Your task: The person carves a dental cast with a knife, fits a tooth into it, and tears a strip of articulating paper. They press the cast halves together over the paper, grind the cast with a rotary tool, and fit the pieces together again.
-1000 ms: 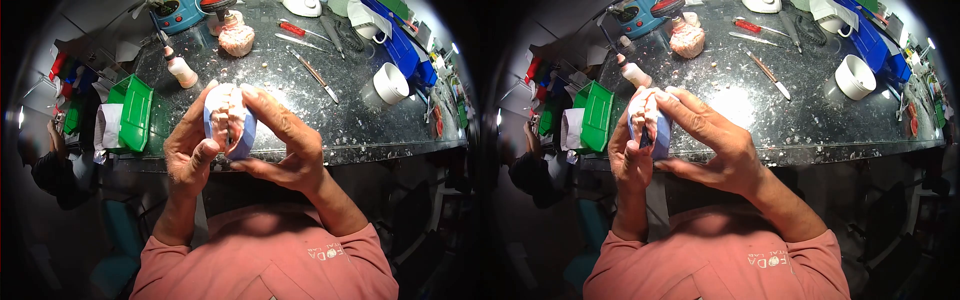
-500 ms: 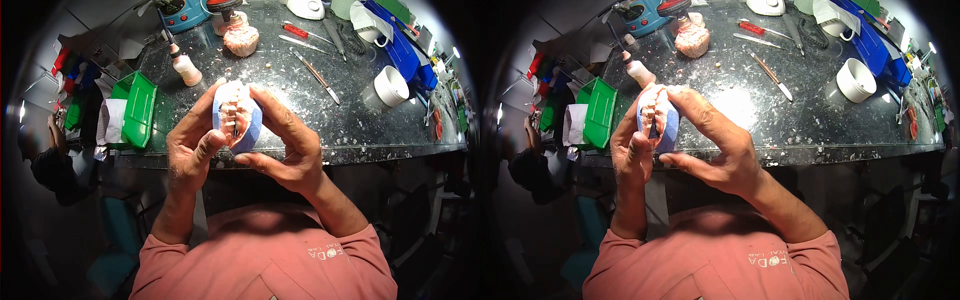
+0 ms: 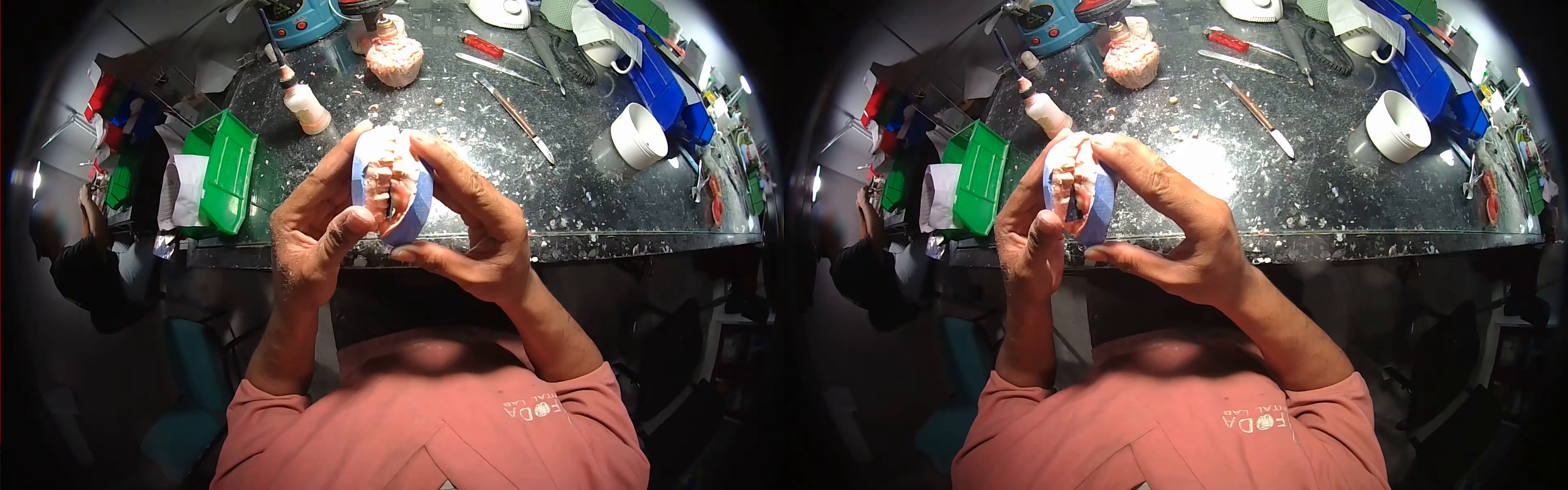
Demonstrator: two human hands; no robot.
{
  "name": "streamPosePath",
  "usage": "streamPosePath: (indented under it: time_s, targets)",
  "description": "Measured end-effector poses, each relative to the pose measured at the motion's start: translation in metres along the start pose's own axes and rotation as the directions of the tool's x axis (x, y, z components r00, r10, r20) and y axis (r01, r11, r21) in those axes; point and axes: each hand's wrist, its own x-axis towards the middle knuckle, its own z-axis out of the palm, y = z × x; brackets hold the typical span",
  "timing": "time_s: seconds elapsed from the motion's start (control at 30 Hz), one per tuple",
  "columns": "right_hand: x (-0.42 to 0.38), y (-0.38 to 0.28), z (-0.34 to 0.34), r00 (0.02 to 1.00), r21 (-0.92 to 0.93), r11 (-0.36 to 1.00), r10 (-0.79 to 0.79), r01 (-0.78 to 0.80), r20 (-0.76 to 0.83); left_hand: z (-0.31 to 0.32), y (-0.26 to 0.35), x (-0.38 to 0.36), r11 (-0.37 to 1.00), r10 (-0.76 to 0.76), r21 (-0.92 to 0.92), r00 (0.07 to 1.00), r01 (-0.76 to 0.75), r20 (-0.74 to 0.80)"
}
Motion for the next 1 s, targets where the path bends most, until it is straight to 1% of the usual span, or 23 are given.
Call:
streamPosePath:
  time_s: [0.1,0.13,0.2,0.27,0.3,0.33,0.4,0.43,0.47,0.5,0.53,0.6,0.67,0.7,0.73,0.8,0.83,0.87,0.93,0.97,1.0]
  targets:
    - [0.000,0.000,-0.001,1.000,-0.006,1.000,0.023,-0.023,0.010,-0.002,-0.003,-0.002,0.999,-0.043,0.014,0.999,0.043,-0.014]
    - [0.000,0.000,0.000,1.000,-0.008,1.000,0.007,-0.007,0.005,-0.001,-0.003,-0.001,0.999,-0.041,0.014,0.999,0.041,-0.008]
    - [0.001,-0.002,0.000,1.000,-0.013,1.000,-0.005,0.005,-0.002,0.000,-0.002,0.000,0.999,0.024,0.026,1.000,-0.023,-0.002]
    - [0.006,-0.001,-0.005,0.999,-0.030,1.000,-0.005,0.007,0.051,-0.001,-0.006,0.000,1.000,0.008,0.001,1.000,-0.008,-0.011]
    - [0.009,0.003,0.001,0.999,0.020,0.999,-0.040,0.039,0.011,-0.002,-0.007,0.001,1.000,-0.012,-0.022,1.000,0.012,-0.019]
    - [0.010,0.002,-0.001,0.999,0.019,0.999,-0.040,0.040,0.011,-0.003,-0.007,0.003,1.000,-0.012,-0.023,1.000,0.011,-0.018]
    - [0.013,0.000,-0.007,0.982,-0.043,0.982,0.187,-0.186,0.004,-0.005,-0.008,0.010,0.992,0.009,0.127,0.998,-0.002,-0.058]
    - [0.014,0.005,-0.013,0.981,-0.202,0.960,0.191,-0.195,-0.036,-0.006,-0.005,0.014,0.980,-0.002,0.198,0.995,0.021,-0.098]
    - [0.014,0.005,-0.016,0.989,-0.297,0.944,0.128,-0.145,-0.074,-0.008,-0.014,0.016,0.960,0.030,0.278,0.971,0.037,-0.235]
    - [0.013,0.005,-0.019,0.989,-0.174,0.975,0.122,-0.136,-0.086,-0.015,-0.014,0.018,0.831,0.082,0.555,0.982,0.028,-0.171]
    - [0.011,0.004,-0.021,0.988,-0.049,0.991,0.119,-0.124,-0.102,-0.025,-0.013,0.020,0.627,0.110,0.779,0.990,0.004,-0.094]
    - [0.003,0.004,-0.031,0.997,0.106,0.992,0.074,-0.070,-0.036,-0.032,-0.016,0.019,0.471,0.067,0.882,0.996,0.013,-0.050]
    - [0.001,0.002,-0.030,0.995,0.120,0.992,-0.032,0.043,-0.091,-0.031,-0.019,0.017,0.425,0.024,0.905,0.999,0.016,-0.029]
    - [0.005,-0.001,-0.030,0.991,-0.019,0.994,-0.106,0.105,-0.076,-0.030,-0.021,0.017,0.364,0.019,0.931,1.000,-0.001,-0.006]
    - [0.004,-0.001,-0.030,0.994,-0.056,0.995,-0.084,0.080,-0.065,-0.027,-0.022,0.019,0.372,0.013,0.928,1.000,0.001,-0.006]
    - [0.007,0.005,-0.036,0.992,-0.272,0.954,-0.124,0.123,0.016,-0.020,-0.021,0.024,0.225,0.206,0.963,0.973,-0.149,0.102]
    - [0.010,0.010,-0.036,0.991,-0.362,0.923,-0.132,0.133,0.028,-0.011,-0.017,0.023,0.439,0.227,0.890,0.974,-0.120,0.019]
    - [0.013,0.010,-0.038,0.986,-0.541,0.825,-0.150,0.164,0.071,-0.002,-0.011,0.023,0.437,0.226,0.892,0.974,-0.116,0.016]
    - [0.013,0.011,-0.038,0.993,-0.496,0.860,-0.101,0.116,0.058,0.016,-0.002,0.024,0.733,0.126,0.659,0.986,-0.169,0.113]
    - [0.013,0.014,-0.037,0.993,-0.494,0.861,-0.099,0.118,0.066,0.027,-0.002,0.024,0.711,0.142,0.688,0.988,-0.147,0.064]
    - [0.013,0.017,-0.037,0.992,-0.504,0.854,-0.116,0.126,0.051,0.026,-0.006,0.025,0.711,0.143,0.689,0.988,-0.143,0.057]
